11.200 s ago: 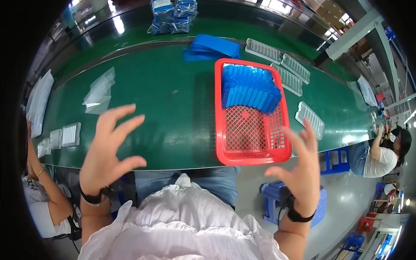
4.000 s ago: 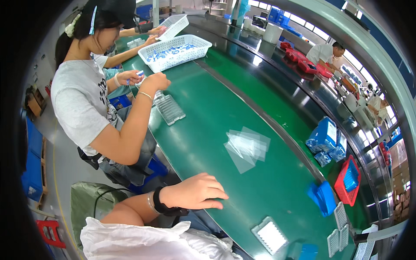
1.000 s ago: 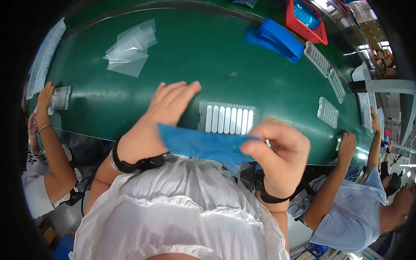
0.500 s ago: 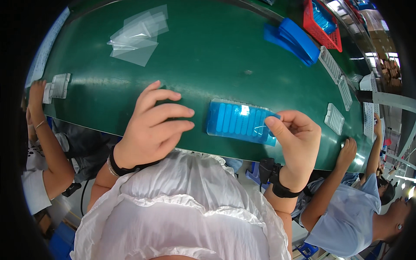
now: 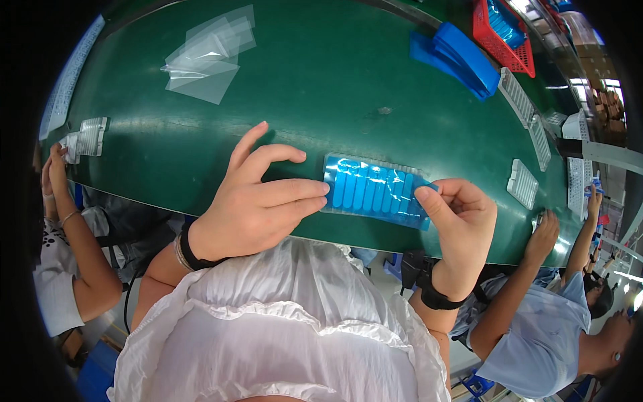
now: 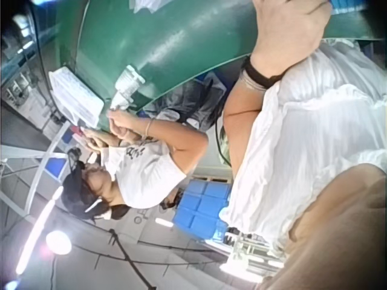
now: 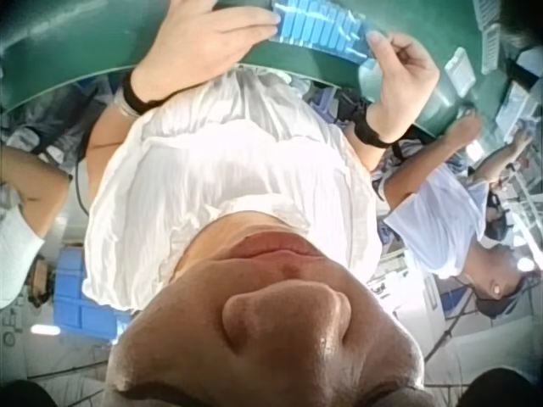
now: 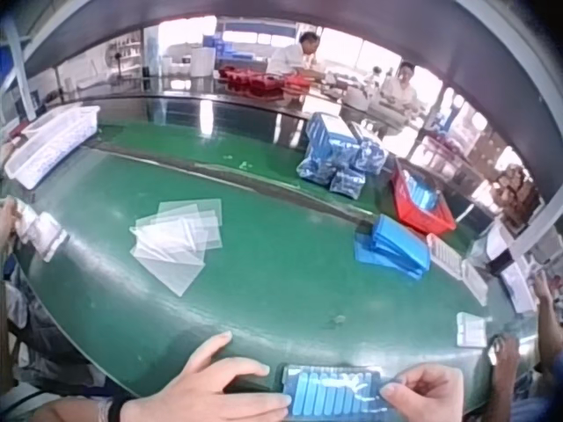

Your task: Assembling small blue plastic components into clear trays on a factory conveyor belt.

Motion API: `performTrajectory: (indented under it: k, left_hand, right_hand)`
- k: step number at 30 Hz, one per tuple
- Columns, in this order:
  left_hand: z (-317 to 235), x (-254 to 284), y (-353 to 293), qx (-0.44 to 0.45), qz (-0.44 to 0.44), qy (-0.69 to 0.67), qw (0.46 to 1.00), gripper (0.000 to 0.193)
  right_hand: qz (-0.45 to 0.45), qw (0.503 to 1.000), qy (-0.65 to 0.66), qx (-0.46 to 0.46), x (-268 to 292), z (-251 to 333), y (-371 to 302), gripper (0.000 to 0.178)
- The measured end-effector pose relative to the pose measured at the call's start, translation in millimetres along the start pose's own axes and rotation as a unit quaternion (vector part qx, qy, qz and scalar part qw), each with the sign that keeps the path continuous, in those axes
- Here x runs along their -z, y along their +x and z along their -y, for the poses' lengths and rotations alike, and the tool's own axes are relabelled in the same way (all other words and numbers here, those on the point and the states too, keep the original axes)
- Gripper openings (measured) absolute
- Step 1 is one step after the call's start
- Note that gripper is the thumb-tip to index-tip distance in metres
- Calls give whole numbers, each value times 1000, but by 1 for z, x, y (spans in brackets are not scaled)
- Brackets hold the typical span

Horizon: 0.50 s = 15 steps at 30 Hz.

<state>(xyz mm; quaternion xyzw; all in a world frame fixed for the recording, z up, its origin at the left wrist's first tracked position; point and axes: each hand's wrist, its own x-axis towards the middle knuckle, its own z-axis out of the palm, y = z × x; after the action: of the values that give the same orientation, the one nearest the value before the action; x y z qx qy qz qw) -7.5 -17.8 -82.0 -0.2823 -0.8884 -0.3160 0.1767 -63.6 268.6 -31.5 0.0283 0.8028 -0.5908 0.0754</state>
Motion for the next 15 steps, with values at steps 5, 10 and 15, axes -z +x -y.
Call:
performTrajectory:
  k: [5, 10, 15]
  left_hand:
    - [-1, -6, -1, 5, 7, 5, 1000, 11]
    - [-6, -7, -3, 11, 41, 30, 999, 10]
    - [-7, -10, -3, 4, 40, 54, 998, 7]
  right_hand:
    - [-5, 1000, -11, 1, 1, -2, -3, 15]
    - [-9, 1000, -18, 10, 1, -2, -7, 15]
    - [-16, 999, -22, 18, -2, 1, -8, 15]
